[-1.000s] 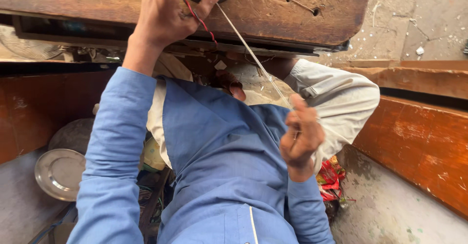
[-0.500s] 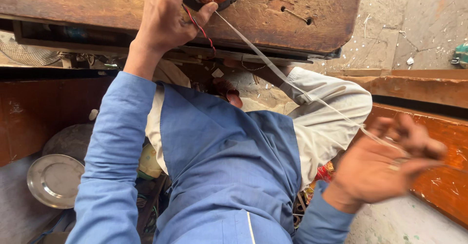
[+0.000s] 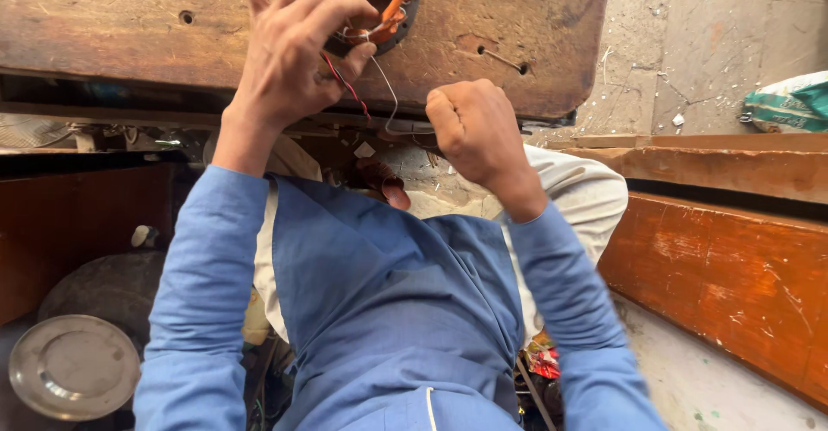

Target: The person sits on the floor and works on a circular electrical coil placed on a wooden table. They use their hands to wrap a white string around the copper windings of the coil, securing them in place. A pair of scissors is visible on the table nearby.

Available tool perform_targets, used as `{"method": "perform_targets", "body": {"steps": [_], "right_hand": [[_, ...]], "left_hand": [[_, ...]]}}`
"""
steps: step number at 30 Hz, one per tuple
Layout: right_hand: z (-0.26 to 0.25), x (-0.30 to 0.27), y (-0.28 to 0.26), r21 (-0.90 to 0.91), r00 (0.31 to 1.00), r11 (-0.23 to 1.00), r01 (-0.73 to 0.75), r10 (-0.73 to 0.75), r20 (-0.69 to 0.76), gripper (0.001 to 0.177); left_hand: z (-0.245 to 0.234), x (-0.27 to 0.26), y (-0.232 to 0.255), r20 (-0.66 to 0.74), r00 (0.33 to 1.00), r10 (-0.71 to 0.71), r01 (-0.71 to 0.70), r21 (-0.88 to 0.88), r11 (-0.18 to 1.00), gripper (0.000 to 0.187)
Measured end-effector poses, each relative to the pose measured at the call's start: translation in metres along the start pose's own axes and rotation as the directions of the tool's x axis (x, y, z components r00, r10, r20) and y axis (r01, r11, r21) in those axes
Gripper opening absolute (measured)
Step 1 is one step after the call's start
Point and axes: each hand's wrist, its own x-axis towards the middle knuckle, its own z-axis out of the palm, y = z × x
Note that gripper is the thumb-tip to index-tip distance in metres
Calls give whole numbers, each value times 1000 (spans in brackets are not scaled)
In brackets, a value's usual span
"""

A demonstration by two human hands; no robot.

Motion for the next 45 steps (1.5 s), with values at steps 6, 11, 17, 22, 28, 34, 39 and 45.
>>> {"method": "perform_targets", "body": {"steps": [6, 11, 17, 22, 28, 34, 39, 45], "right_hand": [[-17, 41, 5, -21, 976, 999, 27, -22, 219, 30], [-19, 59, 2, -77, 942, 997, -32, 55, 332, 34], [-15, 75, -9, -262, 921, 965, -28, 127, 368, 39], [-14, 77, -25, -186, 970, 980, -70, 110, 219, 37], [23, 57, -47, -316, 989, 938, -141, 122, -79, 28], [45, 36, -40, -174, 957, 983, -63, 10, -289, 16], [43, 31, -35, 365, 934, 920, -141, 246, -259, 12], [48, 32, -44, 394, 892, 916, -77, 240, -383, 18]], "left_hand": [[-5, 4, 2, 16, 1000, -4, 4, -10, 1000, 34], [-10, 9, 2, -2, 1000, 1, -1, -1, 1000, 37], [-9, 7, 0, 7, 1000, -22, 22, -10, 1000, 62], [-9, 8, 0, -15, 1000, -24, 24, -33, 999, 63], [-6, 9, -2, -12, 1000, -15, 15, 13, 1000, 60], [-5, 6, -1, 21, 1000, 8, -9, 58, 998, 38], [-3, 9, 0, -46, 999, 7, -6, 17, 1000, 39], [-12, 14, 6, 27, 998, -51, 52, -58, 997, 47]]}}
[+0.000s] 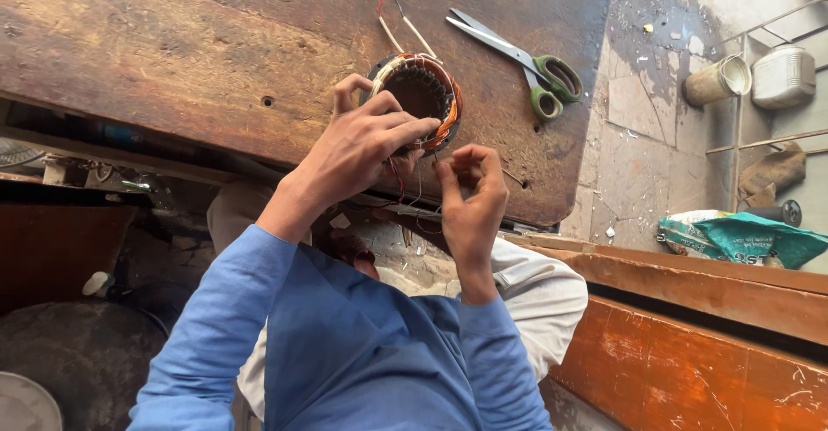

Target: The person sits on the floor and works on a circular electrical coil placed on a wooden table. They use their hands to wrap a white string around the copper windings of the coil, securing them in place. A pair of scissors is visible on the table nearby.

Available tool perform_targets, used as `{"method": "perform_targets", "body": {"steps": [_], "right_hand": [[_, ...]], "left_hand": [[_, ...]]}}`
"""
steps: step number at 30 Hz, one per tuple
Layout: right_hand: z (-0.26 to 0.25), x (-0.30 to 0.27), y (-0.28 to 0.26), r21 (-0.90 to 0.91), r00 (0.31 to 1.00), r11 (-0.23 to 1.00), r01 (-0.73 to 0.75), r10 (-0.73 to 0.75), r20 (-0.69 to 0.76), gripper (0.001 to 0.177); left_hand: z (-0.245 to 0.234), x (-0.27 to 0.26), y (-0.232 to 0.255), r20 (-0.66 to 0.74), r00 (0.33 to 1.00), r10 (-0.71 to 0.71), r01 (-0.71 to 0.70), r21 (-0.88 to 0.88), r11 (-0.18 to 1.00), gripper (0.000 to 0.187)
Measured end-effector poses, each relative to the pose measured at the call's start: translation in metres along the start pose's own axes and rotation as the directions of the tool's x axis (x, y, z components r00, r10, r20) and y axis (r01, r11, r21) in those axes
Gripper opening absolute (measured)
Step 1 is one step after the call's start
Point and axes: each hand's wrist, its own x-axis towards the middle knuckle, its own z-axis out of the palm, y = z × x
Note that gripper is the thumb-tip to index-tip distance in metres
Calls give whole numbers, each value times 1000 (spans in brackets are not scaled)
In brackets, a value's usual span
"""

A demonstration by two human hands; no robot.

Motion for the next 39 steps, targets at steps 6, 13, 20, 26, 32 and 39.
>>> {"method": "perform_targets", "body": {"steps": [6, 13, 20, 26, 32, 39], "right_hand": [[7, 5, 0, -397, 972, 897, 195, -230, -42, 24], [3, 6, 9, -27, 996, 997, 72, -73, -43, 33], [-28, -17, 41, 770, 793, 273, -577, 415, 447, 51], [-32, -26, 19, 809, 832, 193, -555, 110, 544, 53], [-19, 28, -18, 207, 983, 974, 90, -120, 138, 61], [-8, 59, -5, -66, 960, 998, 9, 10, 280, 18]], "left_hand": [[-8, 9, 2, 122, 992, -16, -3, 158, 987, 47], [-11, 14, 2, 113, 991, 66, -76, 88, 993, 39], [-4, 14, 0, 93, 994, 50, -56, 70, 996, 53], [1, 11, 1, -12, 996, 89, -89, 38, 995, 72], [-5, 12, 3, -13, 996, 84, -84, 10, 996, 86], [-2, 7, -1, -38, 996, 87, -90, -90, 992, 84]]}}
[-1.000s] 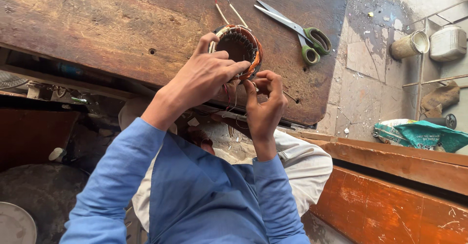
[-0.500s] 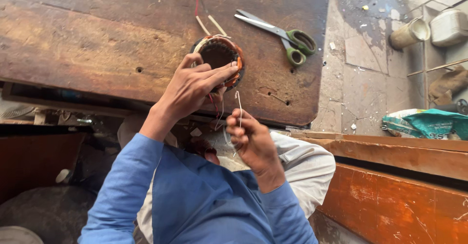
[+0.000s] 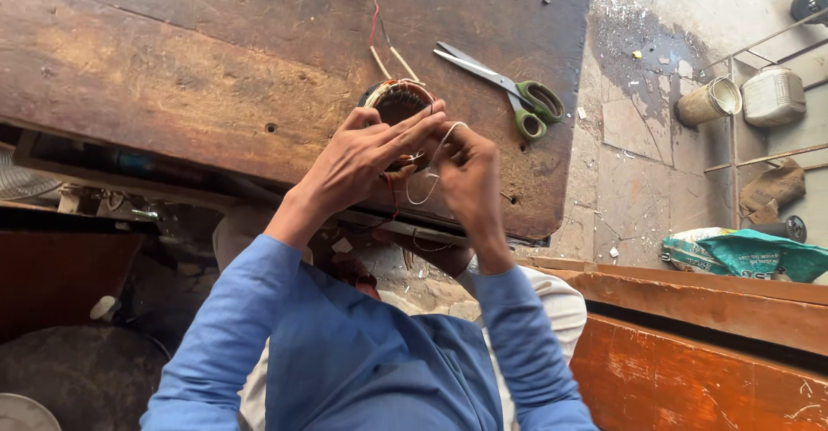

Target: The person sits on the floor and works on a circular electrical coil placed on a wooden table. They use their hands to wrap a white string around the copper windings of the coil, securing them in place. A pair of scissors is visible on the table nearby.

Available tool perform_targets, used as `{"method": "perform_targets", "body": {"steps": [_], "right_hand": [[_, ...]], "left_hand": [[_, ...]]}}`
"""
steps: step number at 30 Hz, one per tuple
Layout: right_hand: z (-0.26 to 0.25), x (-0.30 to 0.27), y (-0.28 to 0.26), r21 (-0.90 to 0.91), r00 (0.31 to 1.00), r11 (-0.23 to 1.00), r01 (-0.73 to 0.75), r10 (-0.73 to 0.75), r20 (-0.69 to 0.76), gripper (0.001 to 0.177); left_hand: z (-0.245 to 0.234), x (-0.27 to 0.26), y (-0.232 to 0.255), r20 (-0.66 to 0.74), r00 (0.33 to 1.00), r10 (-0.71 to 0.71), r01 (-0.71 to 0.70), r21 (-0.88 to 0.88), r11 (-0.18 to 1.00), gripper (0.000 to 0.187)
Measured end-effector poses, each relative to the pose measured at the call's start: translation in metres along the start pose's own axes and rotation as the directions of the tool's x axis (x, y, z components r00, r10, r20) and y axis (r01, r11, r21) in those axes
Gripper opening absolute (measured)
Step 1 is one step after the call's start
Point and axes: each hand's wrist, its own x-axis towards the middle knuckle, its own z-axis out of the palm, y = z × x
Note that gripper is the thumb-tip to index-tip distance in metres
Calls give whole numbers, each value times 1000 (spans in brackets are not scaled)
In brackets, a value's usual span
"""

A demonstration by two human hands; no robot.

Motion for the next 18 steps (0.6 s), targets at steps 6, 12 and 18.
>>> {"method": "perform_targets", "body": {"steps": [6, 12, 18], "right_hand": [[-56, -6, -11, -217, 996, 975, 51, -34, 85, 15], [-119, -68, 30, -434, 971, 900, -26, 125, 202, 21], [-186, -254, 133, 179, 925, 937, -300, 241, 293, 23]], "left_hand": [[7, -5, -8, 26, 992, -126, 128, -125, 984, 55], [-5, -2, -19, 99, 995, 32, -25, -73, 997, 42], [-23, -7, -32, 150, 986, 73, -67, -48, 997, 45]]}}
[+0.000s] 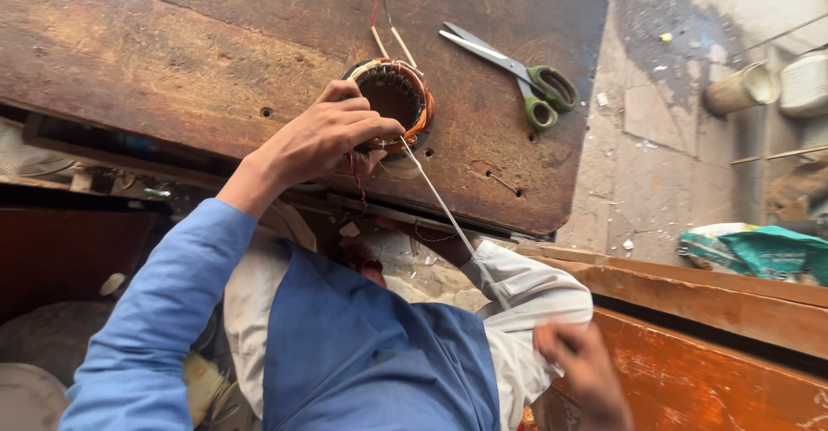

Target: The person sits on the floor and works on a circular electrical coil placed on a wooden table. They use their hands to wrap a white string around the copper windings of the coil, securing them in place. A pair of scissors is visible on the table nearby.

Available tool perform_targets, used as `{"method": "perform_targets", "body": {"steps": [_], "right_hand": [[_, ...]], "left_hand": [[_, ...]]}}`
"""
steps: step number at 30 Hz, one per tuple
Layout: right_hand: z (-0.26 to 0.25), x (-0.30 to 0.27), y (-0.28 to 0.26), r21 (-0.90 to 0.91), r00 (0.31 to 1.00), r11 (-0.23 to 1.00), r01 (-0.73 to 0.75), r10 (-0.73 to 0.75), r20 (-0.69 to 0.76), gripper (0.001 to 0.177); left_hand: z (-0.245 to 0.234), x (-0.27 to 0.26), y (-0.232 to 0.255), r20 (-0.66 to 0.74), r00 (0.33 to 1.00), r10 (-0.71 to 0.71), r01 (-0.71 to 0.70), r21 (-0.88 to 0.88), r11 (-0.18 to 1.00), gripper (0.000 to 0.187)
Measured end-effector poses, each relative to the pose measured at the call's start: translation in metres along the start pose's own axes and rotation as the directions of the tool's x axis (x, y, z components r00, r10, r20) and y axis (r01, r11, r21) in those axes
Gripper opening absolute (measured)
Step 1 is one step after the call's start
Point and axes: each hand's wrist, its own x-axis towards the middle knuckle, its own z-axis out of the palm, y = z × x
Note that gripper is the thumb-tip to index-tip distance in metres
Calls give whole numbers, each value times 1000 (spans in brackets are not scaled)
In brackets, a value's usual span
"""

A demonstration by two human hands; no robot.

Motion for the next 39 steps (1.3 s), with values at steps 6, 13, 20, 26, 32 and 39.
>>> {"method": "perform_targets", "body": {"steps": [6, 13, 20, 26, 32, 39], "right_hand": [[65, -67, 124, 937, 882, 349, -29, 450, -141, 31], [140, 71, -44, -248, 663, 967, 55, -222, -715, 52], [208, 212, -159, -145, 867, 960, 239, -278, -414, 32], [195, 208, -147, 836, 962, 548, -7, -226, 156, 28], [210, 217, -152, 283, 825, 882, 376, -179, -536, 20], [219, 223, -139, 822, 958, 570, 3, 233, -165, 35]], "left_hand": [[-3, 5, 3, -25, 999, 23, -23, -1, 1000, 42], [-2, 2, 8, -52, 998, 39, -38, 29, 999, 29], [-12, 4, 19, -65, 998, 24, -23, 18, 1000, 33], [-8, 1, 8, -70, 997, 29, -31, -32, 999, 31], [-13, 3, 8, -118, 991, 68, -68, 8, 998, 28], [-7, -4, 7, -90, 995, 40, -43, -26, 999, 27]]}}
